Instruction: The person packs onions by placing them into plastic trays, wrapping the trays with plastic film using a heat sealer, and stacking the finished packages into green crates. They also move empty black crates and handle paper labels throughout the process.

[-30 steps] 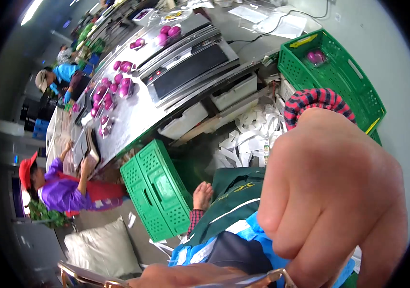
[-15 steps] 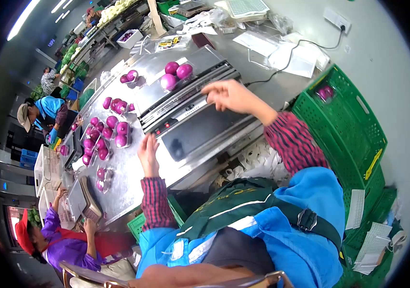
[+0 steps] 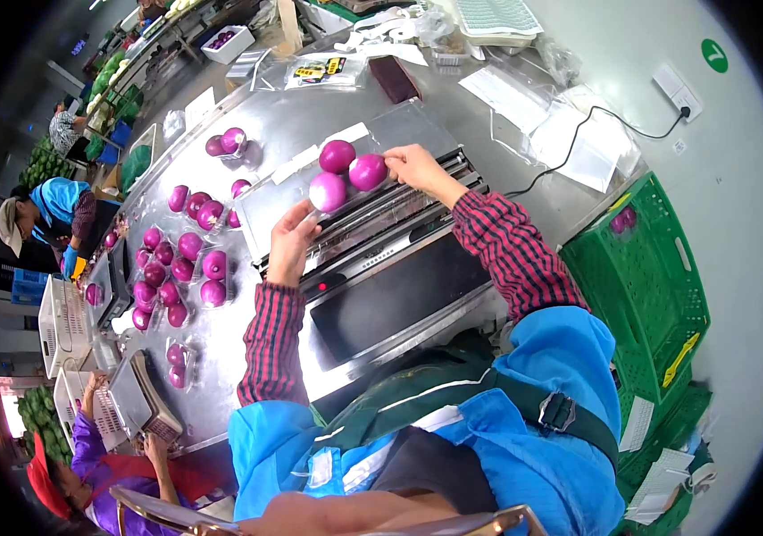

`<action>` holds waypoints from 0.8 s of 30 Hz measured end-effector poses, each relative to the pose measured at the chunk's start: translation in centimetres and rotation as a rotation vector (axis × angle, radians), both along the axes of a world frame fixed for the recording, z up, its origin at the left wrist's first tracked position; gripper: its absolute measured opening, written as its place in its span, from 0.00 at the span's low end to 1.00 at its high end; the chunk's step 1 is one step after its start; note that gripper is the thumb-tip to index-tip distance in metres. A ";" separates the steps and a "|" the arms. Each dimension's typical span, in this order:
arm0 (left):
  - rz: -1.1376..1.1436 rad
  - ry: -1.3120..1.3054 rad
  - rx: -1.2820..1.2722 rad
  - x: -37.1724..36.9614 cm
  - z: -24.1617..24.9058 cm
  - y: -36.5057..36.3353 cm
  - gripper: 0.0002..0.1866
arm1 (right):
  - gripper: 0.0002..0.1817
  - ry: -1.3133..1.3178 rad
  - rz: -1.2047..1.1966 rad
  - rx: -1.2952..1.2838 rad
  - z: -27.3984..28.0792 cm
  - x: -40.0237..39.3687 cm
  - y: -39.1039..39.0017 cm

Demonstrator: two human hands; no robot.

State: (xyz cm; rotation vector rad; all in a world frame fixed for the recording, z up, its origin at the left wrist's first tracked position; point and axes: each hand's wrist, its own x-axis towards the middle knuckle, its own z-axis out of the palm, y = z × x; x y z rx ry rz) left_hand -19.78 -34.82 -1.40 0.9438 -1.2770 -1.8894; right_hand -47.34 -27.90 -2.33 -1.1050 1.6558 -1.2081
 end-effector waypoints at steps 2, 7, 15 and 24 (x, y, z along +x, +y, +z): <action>0.027 -0.004 0.046 0.3 -0.8 0.1 0.21 | 0.15 -0.024 0.054 0.011 0.0 -0.3 0.1; 0.069 -0.569 -0.457 5.4 -0.1 2.7 0.17 | 0.13 0.757 0.035 -0.048 4.6 -1.8 4.6; 0.118 -1.120 -0.658 3.4 0.1 4.1 0.17 | 0.15 0.653 -0.076 0.121 0.5 -0.9 6.0; 0.099 -0.286 0.376 7.0 3.8 9.5 0.29 | 0.08 -0.816 -0.008 0.091 4.5 -1.9 9.8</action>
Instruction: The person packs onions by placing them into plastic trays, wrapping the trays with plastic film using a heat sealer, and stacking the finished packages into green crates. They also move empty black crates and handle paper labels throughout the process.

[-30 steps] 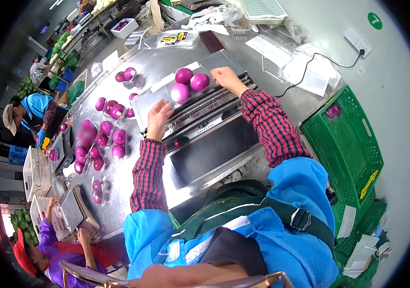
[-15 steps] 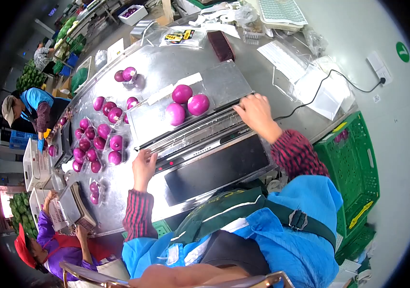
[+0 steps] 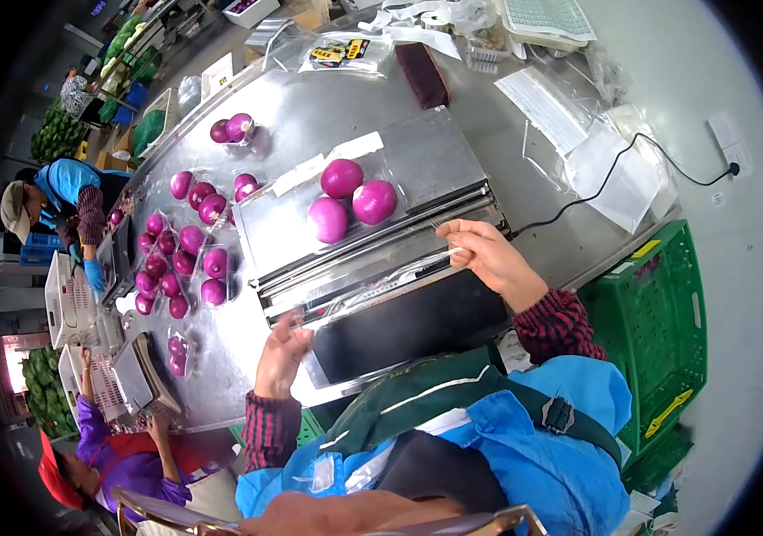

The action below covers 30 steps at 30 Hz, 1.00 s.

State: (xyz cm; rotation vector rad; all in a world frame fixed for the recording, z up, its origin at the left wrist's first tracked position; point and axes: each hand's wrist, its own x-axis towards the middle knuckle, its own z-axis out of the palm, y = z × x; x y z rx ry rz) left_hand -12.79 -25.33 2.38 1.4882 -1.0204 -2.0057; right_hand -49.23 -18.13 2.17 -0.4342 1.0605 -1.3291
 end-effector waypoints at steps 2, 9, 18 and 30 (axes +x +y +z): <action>-0.034 0.327 0.283 0.3 1.7 -0.7 0.23 | 0.09 -0.188 0.041 -0.089 2.2 0.0 -0.4; -0.043 1.155 -0.275 -3.4 7.0 -13.2 0.12 | 0.17 0.367 -0.135 -0.734 11.5 0.6 -12.2; -0.322 0.259 -0.378 -10.5 -3.4 -16.9 0.22 | 0.17 0.807 0.493 -0.260 -1.6 -2.1 -16.8; -0.343 0.266 0.176 -4.4 -1.0 0.9 0.31 | 0.25 0.400 0.697 0.222 1.3 1.8 0.5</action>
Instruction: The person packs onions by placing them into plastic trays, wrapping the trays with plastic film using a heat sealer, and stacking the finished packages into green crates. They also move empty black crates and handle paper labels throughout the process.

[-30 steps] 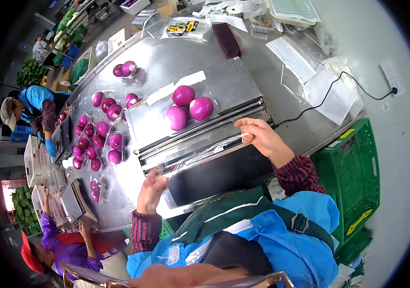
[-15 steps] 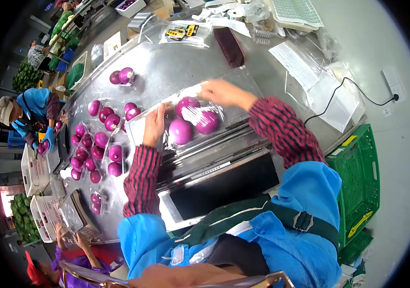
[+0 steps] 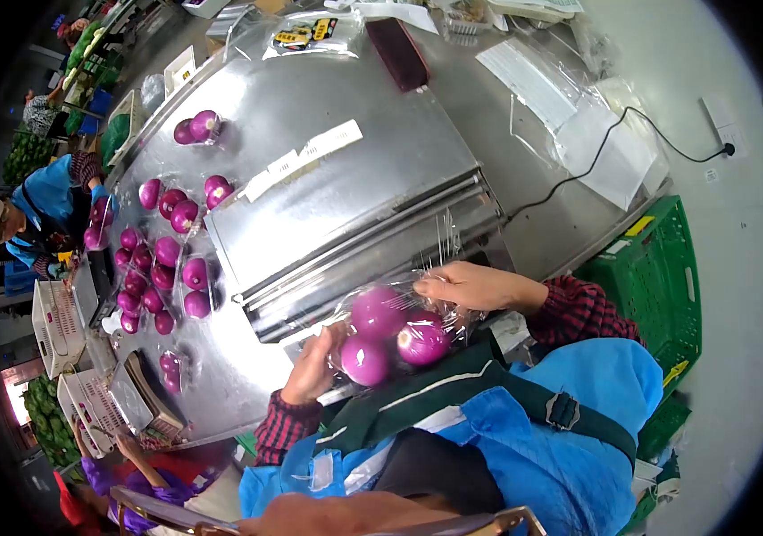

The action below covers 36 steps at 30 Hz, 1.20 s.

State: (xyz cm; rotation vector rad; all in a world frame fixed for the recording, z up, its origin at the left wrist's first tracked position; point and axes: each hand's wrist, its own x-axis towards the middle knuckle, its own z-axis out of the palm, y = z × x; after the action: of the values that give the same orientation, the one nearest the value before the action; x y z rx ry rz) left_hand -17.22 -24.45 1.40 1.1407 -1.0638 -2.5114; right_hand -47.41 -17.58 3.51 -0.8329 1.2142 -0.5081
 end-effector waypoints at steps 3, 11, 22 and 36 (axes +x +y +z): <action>-0.111 -0.117 -0.037 1.1 -5.5 1.2 0.31 | 0.25 0.008 0.025 0.078 -4.1 0.2 1.2; -0.024 -0.354 -0.174 3.6 -5.0 8.3 0.28 | 0.18 -0.104 -0.119 0.069 -5.8 0.1 9.4; 0.481 -0.545 -0.020 6.3 -7.4 13.9 0.15 | 0.18 0.586 -0.626 -0.187 -8.1 1.0 17.1; 0.075 -0.115 0.108 -0.6 -16.3 15.1 0.27 | 0.18 -0.386 -0.054 -0.923 -12.6 9.0 14.5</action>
State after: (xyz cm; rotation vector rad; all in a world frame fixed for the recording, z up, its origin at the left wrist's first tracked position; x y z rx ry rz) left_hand -17.84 -9.35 -14.94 1.3424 -0.9031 -2.4983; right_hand -38.41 -3.06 -9.09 -1.3892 0.6075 -1.2554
